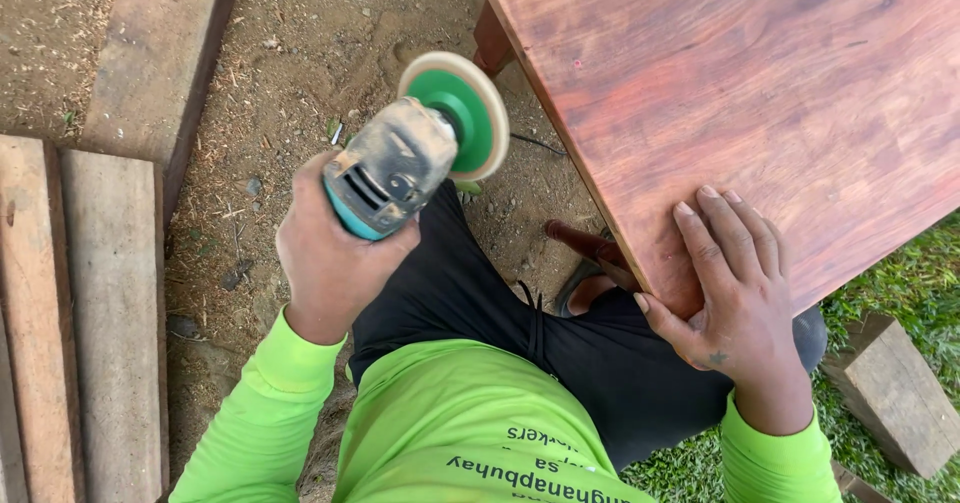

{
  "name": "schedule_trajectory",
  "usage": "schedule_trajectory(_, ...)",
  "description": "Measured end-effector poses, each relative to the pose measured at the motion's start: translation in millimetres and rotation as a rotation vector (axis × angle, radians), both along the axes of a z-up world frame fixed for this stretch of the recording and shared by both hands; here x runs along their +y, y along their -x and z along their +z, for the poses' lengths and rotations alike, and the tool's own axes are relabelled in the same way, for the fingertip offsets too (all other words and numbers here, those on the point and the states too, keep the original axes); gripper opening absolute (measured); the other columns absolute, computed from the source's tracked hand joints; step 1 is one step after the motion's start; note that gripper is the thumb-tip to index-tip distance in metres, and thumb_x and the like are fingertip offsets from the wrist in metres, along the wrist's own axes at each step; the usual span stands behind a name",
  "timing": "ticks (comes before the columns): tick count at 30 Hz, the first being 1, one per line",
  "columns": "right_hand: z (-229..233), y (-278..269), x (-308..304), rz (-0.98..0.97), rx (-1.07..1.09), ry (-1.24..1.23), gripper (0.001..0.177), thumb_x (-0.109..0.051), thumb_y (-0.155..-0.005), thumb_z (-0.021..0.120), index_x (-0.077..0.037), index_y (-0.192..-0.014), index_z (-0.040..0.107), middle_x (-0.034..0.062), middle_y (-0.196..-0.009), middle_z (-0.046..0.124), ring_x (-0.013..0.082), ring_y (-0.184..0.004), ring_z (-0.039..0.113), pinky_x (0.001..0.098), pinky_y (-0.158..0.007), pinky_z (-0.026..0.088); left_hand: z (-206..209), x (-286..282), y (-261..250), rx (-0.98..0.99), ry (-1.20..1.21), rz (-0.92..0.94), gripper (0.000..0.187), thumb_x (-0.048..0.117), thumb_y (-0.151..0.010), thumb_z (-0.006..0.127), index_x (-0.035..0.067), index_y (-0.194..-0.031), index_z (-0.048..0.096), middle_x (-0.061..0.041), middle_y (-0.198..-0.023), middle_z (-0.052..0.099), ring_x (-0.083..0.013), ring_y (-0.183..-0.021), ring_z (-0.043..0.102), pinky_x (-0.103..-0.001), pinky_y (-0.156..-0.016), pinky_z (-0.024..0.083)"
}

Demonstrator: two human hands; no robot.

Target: Sanding the surface of a wooden table using a power sander.

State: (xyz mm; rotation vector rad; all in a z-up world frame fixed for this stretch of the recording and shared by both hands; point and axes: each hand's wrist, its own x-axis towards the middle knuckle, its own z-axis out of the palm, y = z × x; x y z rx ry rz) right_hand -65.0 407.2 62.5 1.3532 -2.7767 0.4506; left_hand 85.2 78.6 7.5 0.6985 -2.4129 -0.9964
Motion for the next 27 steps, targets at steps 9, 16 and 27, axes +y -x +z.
schedule_trajectory(9,10.9,26.6,-82.0,0.132,0.034,-0.152,0.068,-0.032,-0.097,0.061,0.000,-0.155,0.045,0.0244,-0.159,0.042,0.0431,-0.146,0.040,0.0543,-0.118,0.031,-12.0,-49.6,-6.7,0.079,-0.133,0.218,0.067,0.023,-0.081,0.092,0.001,-0.128,0.049,-0.017,-0.114,0.073,-0.0266,-0.102,0.078,-0.038,-0.090,0.061)
schedule_trajectory(16,5.6,35.4,-134.5,0.110,0.176,-0.259,0.060,-0.027,-0.100,0.060,-0.019,-0.158,0.048,0.0232,-0.159,0.043,0.0451,-0.141,0.042,0.0574,-0.113,0.033,-19.6,-66.7,8.7,0.030,-0.117,0.201,0.068,0.024,-0.078,0.092,0.000,-0.126,0.050,-0.018,-0.107,0.074,-0.0294,-0.097,0.078,-0.039,-0.084,0.060)
schedule_trajectory(27,-21.1,-53.9,-55.7,-0.249,0.314,-0.393,0.061,-0.031,-0.096,0.066,-0.008,-0.151,0.052,0.0197,-0.156,0.050,0.0411,-0.143,0.047,0.0536,-0.116,0.037,-44.2,-87.7,45.9,0.089,-0.190,0.102,0.066,0.025,-0.079,0.092,-0.001,-0.125,0.052,-0.019,-0.112,0.074,-0.0271,-0.102,0.077,-0.039,-0.090,0.060)
